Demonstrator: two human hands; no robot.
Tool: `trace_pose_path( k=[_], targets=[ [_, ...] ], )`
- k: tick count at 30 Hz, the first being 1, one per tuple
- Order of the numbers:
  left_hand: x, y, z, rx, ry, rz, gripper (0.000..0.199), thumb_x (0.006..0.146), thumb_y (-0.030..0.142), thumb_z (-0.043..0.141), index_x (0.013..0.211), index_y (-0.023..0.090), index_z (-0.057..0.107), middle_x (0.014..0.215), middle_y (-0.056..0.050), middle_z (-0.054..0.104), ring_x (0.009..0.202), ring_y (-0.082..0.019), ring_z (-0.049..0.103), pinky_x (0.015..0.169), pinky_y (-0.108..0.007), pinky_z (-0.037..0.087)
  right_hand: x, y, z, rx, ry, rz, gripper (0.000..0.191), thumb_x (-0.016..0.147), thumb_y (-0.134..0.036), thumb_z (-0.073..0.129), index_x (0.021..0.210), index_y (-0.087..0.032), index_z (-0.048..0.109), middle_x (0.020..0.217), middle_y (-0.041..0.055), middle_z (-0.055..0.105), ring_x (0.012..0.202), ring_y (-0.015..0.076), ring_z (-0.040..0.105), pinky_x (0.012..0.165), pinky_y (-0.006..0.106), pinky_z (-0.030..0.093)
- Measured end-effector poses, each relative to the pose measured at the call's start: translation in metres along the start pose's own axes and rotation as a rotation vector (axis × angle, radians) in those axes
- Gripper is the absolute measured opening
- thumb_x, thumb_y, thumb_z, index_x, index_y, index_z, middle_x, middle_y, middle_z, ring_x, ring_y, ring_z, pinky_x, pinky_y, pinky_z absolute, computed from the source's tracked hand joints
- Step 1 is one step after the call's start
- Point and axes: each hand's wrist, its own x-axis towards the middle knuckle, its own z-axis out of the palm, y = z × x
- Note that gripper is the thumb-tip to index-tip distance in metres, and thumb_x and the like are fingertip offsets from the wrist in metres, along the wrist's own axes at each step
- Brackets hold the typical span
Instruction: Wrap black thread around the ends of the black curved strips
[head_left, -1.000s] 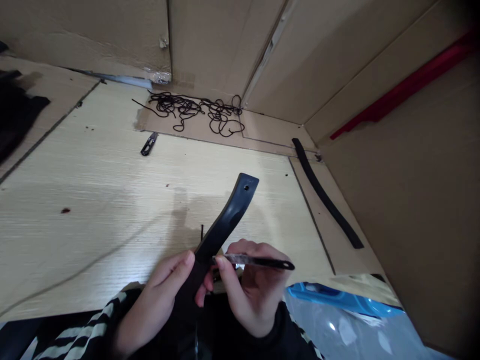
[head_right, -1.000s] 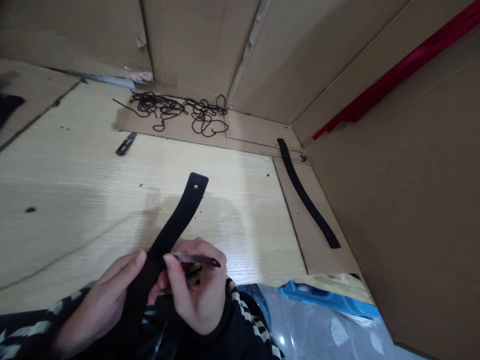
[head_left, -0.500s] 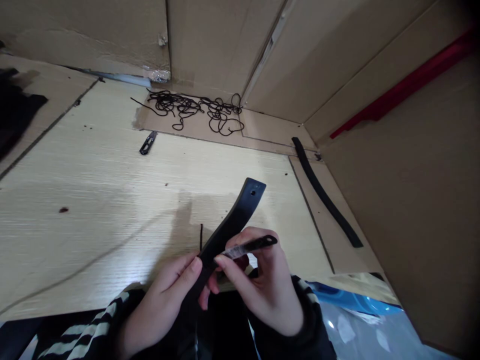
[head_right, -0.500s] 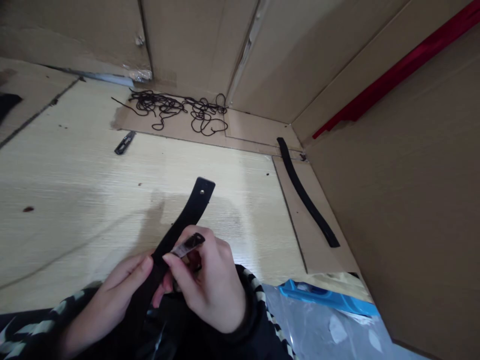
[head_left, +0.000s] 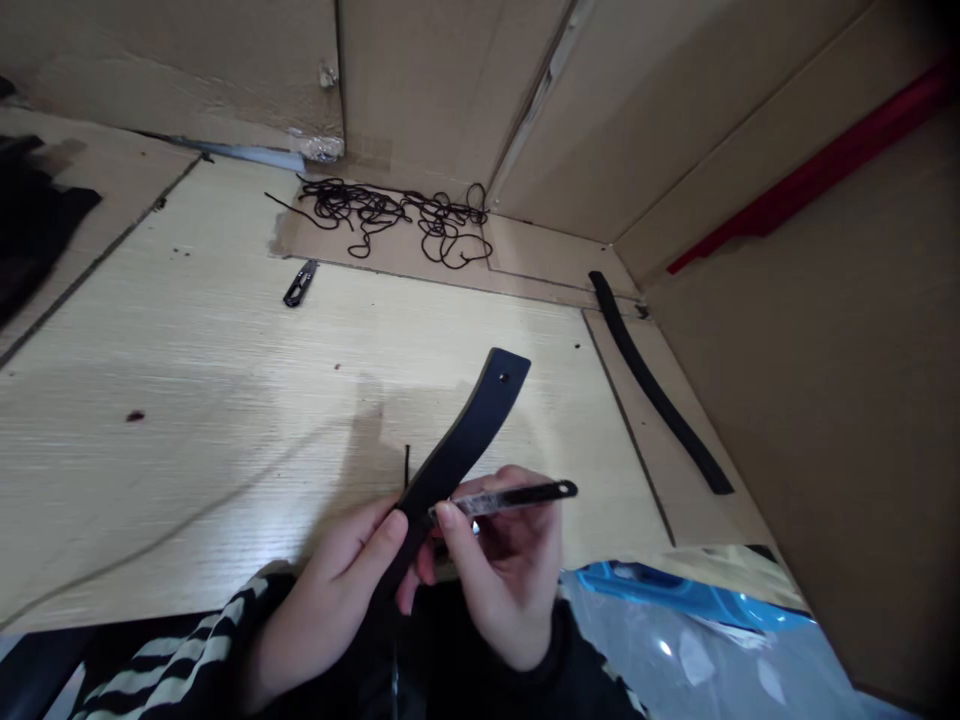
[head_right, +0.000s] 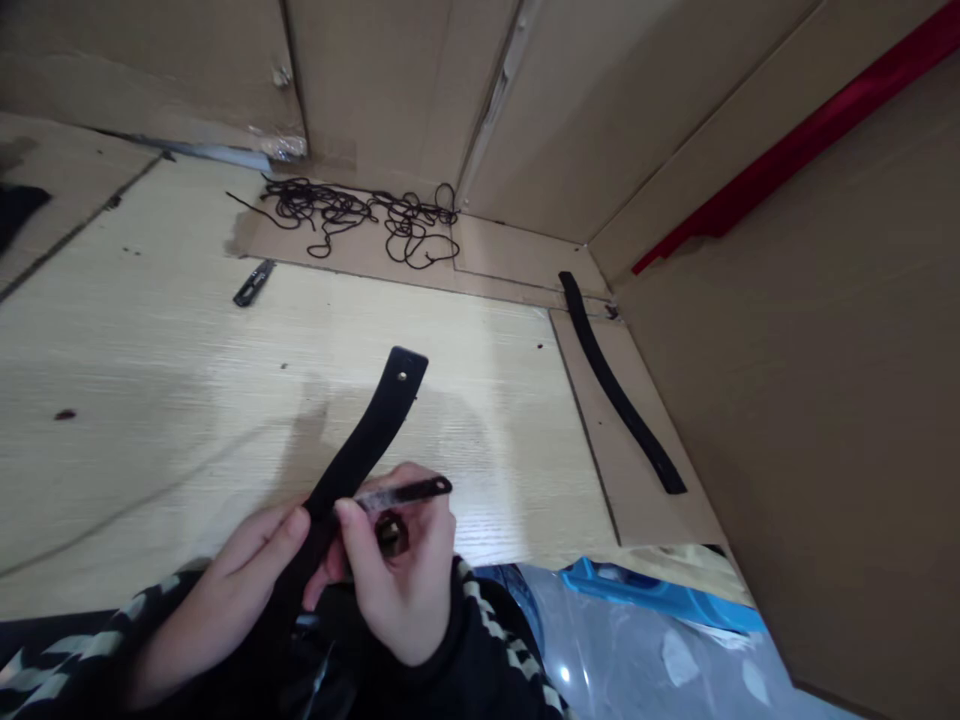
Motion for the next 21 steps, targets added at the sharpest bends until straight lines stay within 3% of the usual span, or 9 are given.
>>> trace_pose_path(
  k=[2, 5, 7, 12, 15, 21],
  targets=[
    [-0.001, -0.001, -0.001, -0.011, -0.020, -0.012, 0.043, 0.095, 0.046, 0.042, 0.070, 0.019, 0.064, 0.058, 0.001, 0.059, 0.059, -0.015, 0.056, 0.067, -0.025, 0.043, 0.008, -0.009, -0.013, -0.100, -0.183, 0.018, 0.018, 0.090, -0.013, 0.055, 0.096, -0.025, 0.043, 0.063, -0.0074, 0.054, 0.043, 0.0117, 0.064, 0.036, 0.019, 0.053],
    [-0.002, -0.003, -0.002, -0.030, -0.010, -0.042, 0.043, 0.095, 0.046, 0.041, 0.073, 0.019, 0.066, 0.058, 0.002, 0.060, 0.060, -0.014, 0.057, 0.066, -0.024, 0.042, 0.016, -0.016, -0.026, -0.243, -0.296, 0.049, 0.016, 0.090, -0.013, 0.056, 0.096, -0.023, 0.045, 0.060, -0.0072, 0.055, 0.047, 0.0130, 0.066, 0.042, 0.021, 0.052],
    [-0.003, -0.003, -0.002, -0.017, 0.006, -0.050, 0.042, 0.096, 0.045, 0.041, 0.075, 0.019, 0.067, 0.058, 0.002, 0.061, 0.060, -0.014, 0.057, 0.064, -0.023, 0.042, 0.017, -0.015, -0.026, -0.242, -0.279, 0.086, 0.015, 0.089, -0.015, 0.058, 0.093, -0.022, 0.045, 0.062, -0.0059, 0.057, 0.047, 0.0123, 0.065, 0.044, 0.021, 0.052],
    [-0.002, -0.001, -0.003, 0.020, 0.023, -0.037, 0.044, 0.095, 0.047, 0.040, 0.076, 0.018, 0.066, 0.056, 0.001, 0.060, 0.057, -0.014, 0.055, 0.063, -0.025, 0.041, 0.010, -0.001, -0.006, 0.002, -0.027, 0.154, 0.021, 0.085, -0.020, 0.064, 0.089, -0.023, 0.043, 0.061, -0.0098, 0.051, 0.037, 0.0069, 0.055, 0.035, 0.017, 0.047],
    [0.000, -0.001, -0.003, 0.025, 0.032, -0.031, 0.042, 0.095, 0.046, 0.042, 0.069, 0.019, 0.062, 0.056, 0.002, 0.059, 0.058, -0.014, 0.056, 0.064, -0.024, 0.042, 0.001, 0.005, 0.002, 0.055, 0.051, 0.173, 0.019, 0.087, -0.025, 0.062, 0.091, -0.024, 0.044, 0.060, -0.0101, 0.049, 0.034, 0.0068, 0.051, 0.029, 0.017, 0.046],
    [-0.002, -0.004, -0.003, 0.015, 0.076, -0.022, 0.044, 0.093, 0.048, 0.046, 0.061, 0.020, 0.055, 0.055, 0.004, 0.056, 0.056, -0.013, 0.053, 0.063, -0.023, 0.041, -0.004, 0.005, -0.009, -0.232, -0.078, 0.013, 0.010, 0.086, -0.020, 0.062, 0.081, -0.021, 0.053, 0.057, -0.0014, 0.058, 0.043, 0.0141, 0.061, 0.035, 0.023, 0.051]
  ],
)
